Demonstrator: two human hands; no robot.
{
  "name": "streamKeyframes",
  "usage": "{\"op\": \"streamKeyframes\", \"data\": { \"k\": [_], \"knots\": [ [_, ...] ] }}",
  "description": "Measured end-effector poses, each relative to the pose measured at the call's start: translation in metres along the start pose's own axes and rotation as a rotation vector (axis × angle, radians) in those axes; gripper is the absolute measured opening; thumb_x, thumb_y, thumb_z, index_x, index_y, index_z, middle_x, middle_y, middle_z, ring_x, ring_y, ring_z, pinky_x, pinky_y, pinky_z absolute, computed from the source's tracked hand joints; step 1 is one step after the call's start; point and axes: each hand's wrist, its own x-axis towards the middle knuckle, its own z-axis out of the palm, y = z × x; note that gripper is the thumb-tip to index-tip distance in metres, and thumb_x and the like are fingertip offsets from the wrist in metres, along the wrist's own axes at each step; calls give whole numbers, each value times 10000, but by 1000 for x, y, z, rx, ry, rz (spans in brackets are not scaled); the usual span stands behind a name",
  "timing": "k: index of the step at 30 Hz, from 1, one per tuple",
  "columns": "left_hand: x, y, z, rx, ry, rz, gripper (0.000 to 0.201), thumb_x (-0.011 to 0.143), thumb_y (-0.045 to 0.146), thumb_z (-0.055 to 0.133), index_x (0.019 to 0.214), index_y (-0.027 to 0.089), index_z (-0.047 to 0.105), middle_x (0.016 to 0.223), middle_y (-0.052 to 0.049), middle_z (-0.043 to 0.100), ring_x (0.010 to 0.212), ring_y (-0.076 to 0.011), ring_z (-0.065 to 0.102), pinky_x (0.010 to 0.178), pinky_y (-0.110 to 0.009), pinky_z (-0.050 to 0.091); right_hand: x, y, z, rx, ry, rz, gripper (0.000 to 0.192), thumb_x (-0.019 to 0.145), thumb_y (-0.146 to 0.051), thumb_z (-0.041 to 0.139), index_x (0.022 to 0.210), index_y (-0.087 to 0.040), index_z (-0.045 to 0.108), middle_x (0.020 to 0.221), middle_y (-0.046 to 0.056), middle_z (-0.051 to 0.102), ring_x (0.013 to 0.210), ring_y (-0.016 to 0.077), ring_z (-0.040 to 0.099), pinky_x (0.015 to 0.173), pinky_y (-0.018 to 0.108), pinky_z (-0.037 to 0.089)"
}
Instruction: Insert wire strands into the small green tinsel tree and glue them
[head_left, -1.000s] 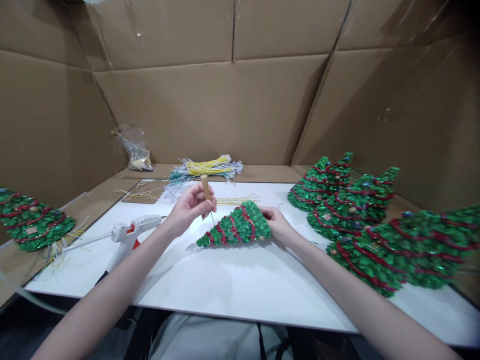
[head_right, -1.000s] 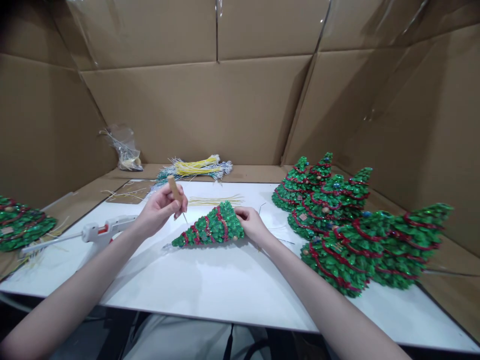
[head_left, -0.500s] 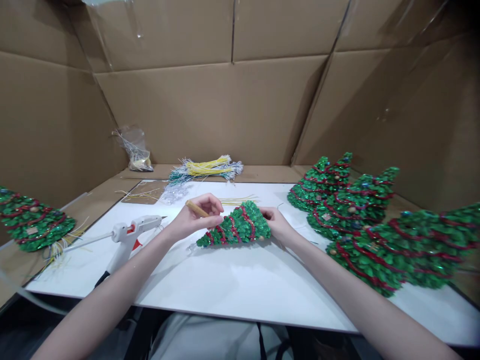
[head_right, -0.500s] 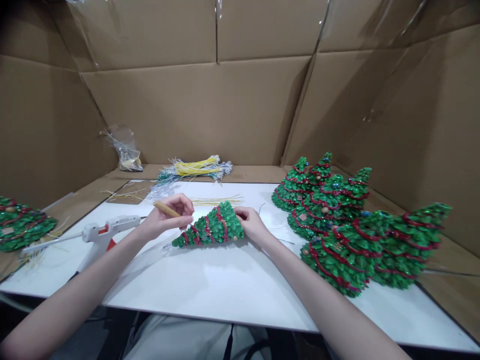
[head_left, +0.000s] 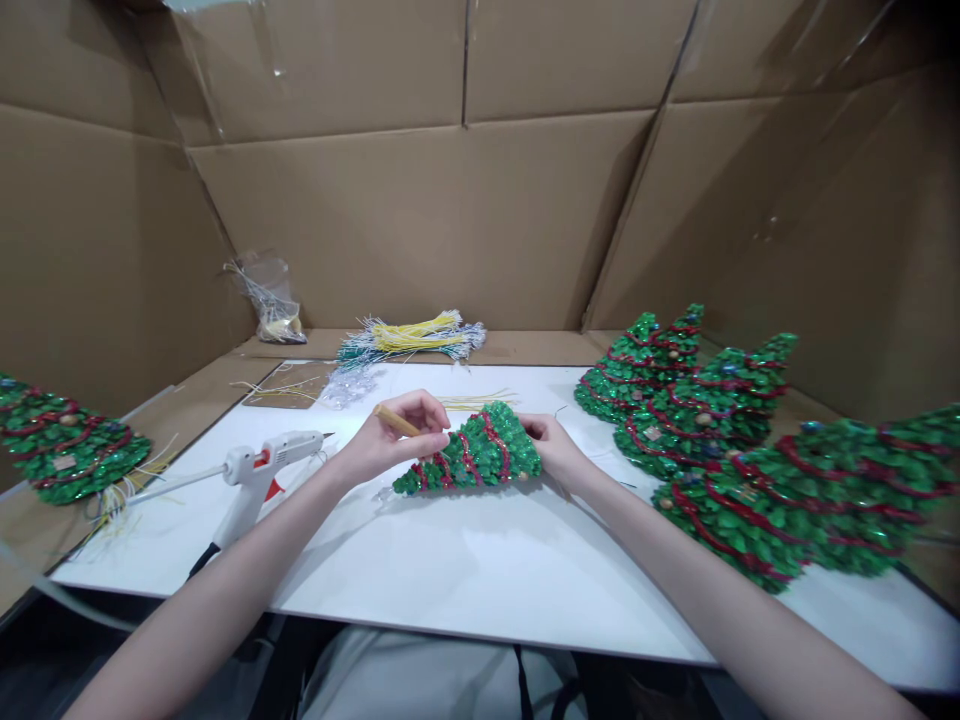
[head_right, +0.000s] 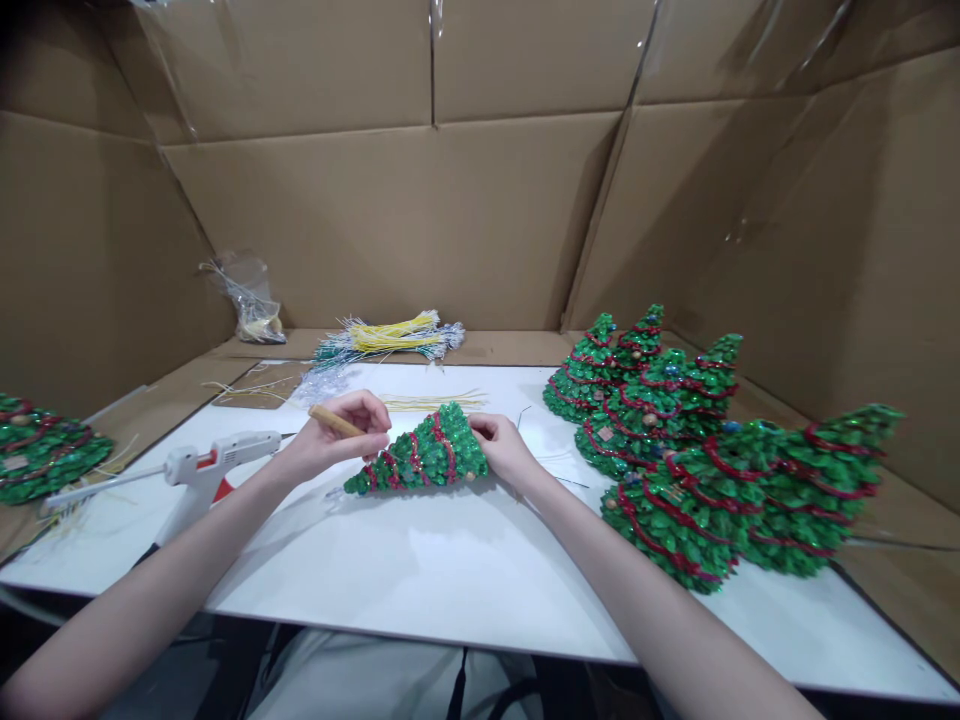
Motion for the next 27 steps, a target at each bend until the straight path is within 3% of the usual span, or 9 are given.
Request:
{"op": "streamKeyframes", "data": {
  "k": [11, 27],
  "knots": [
    [6, 8, 10, 61, -67, 15, 214, 784, 324, 626, 850, 131, 562, 632, 5, 556, 506, -76, 528, 479, -185, 425, -2, -4, 4, 38, 20, -3, 285, 645, -258, 595, 867, -130, 719, 879, 67, 725, 815, 250, 635, 672, 320, 495],
    [16, 32, 24, 561, -181, 236, 196, 873, 315, 453, 844, 165, 575, 617, 18, 506, 563, -92, 430, 560, -210, 348, -3, -7, 5, 41, 13, -30, 247, 656, -266, 577, 813, -143, 722, 736, 35, 710, 774, 234, 623, 659, 300, 480]
  ]
}}
